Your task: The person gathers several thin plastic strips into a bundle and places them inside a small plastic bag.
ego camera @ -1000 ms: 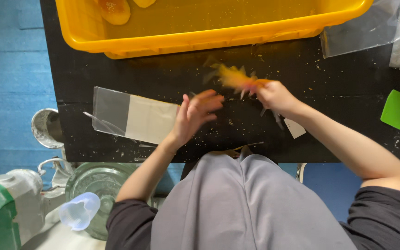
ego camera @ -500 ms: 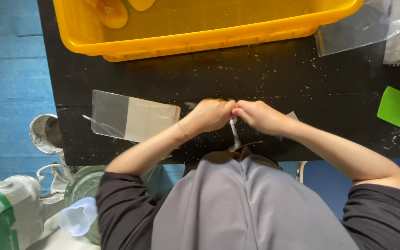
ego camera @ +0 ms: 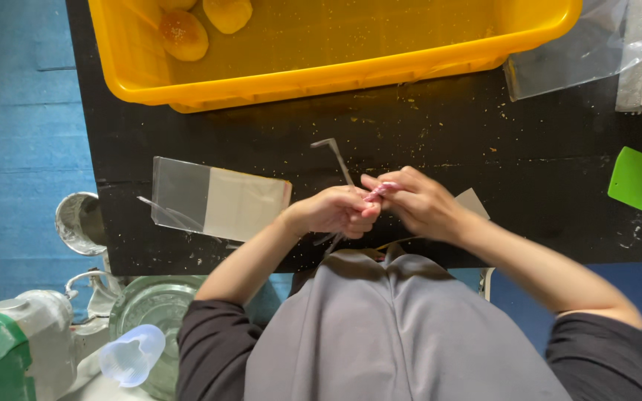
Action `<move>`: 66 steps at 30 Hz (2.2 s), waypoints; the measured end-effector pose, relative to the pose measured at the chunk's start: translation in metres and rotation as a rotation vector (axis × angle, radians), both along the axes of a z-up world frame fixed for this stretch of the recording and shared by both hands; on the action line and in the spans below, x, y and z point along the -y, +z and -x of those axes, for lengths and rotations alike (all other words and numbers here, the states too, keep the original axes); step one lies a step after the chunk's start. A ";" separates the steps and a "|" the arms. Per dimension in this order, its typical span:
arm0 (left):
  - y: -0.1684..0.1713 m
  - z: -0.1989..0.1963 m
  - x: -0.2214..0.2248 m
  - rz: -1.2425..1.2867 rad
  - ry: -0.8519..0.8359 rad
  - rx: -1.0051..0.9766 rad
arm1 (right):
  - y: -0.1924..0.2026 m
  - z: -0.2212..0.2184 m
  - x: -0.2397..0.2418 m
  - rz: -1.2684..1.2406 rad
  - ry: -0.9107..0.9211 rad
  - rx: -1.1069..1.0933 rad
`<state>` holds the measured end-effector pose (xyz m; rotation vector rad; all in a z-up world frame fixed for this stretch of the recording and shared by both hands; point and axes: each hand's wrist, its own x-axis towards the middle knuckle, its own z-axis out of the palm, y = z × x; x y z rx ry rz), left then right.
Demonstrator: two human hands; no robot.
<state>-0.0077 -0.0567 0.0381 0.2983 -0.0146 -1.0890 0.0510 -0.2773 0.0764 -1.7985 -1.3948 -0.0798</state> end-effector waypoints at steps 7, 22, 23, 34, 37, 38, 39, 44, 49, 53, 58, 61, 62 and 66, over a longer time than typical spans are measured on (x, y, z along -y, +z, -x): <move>0.014 -0.010 -0.010 -0.339 -0.138 0.350 | -0.074 0.047 -0.008 -0.518 0.097 -1.304; -0.010 -0.007 0.013 -0.562 -0.027 0.385 | -0.051 0.050 -0.001 -0.423 -0.166 -1.385; 0.005 -0.012 0.007 -0.564 -0.027 0.386 | -0.047 0.046 0.007 -0.425 -0.163 -1.384; -0.016 -0.007 0.012 -0.548 0.146 0.361 | -0.046 0.024 0.026 0.024 -0.297 -0.235; -0.028 0.002 0.020 -0.535 0.123 0.323 | -0.060 0.048 0.002 -0.497 -0.158 -1.253; -0.028 0.002 0.015 -0.535 0.124 0.316 | -0.055 0.049 0.005 -0.494 -0.159 -1.259; -0.028 0.000 0.009 -0.628 0.014 0.457 | -0.051 0.048 0.006 -0.396 -0.141 -1.202; 0.005 -0.005 0.000 -0.805 -0.001 0.643 | -0.045 0.032 0.034 -0.264 0.078 -0.945; -0.039 0.008 0.039 -0.194 0.541 -0.078 | -0.054 0.006 0.043 0.191 -0.338 0.261; -0.033 0.009 0.068 -0.134 0.725 -0.122 | -0.060 0.001 0.026 0.307 -0.571 0.527; -0.040 0.007 0.081 -0.937 0.960 0.572 | -0.062 0.016 -0.001 0.189 -0.747 0.224; -0.033 -0.001 0.074 -1.580 0.870 0.909 | -0.041 0.021 -0.014 -0.201 -0.631 -0.459; -0.037 0.000 0.079 -1.591 0.883 0.893 | -0.030 0.015 -0.017 -0.194 -0.612 -0.462; -0.024 0.001 0.084 -1.422 1.093 0.894 | -0.019 0.002 -0.013 -0.235 -0.549 -0.500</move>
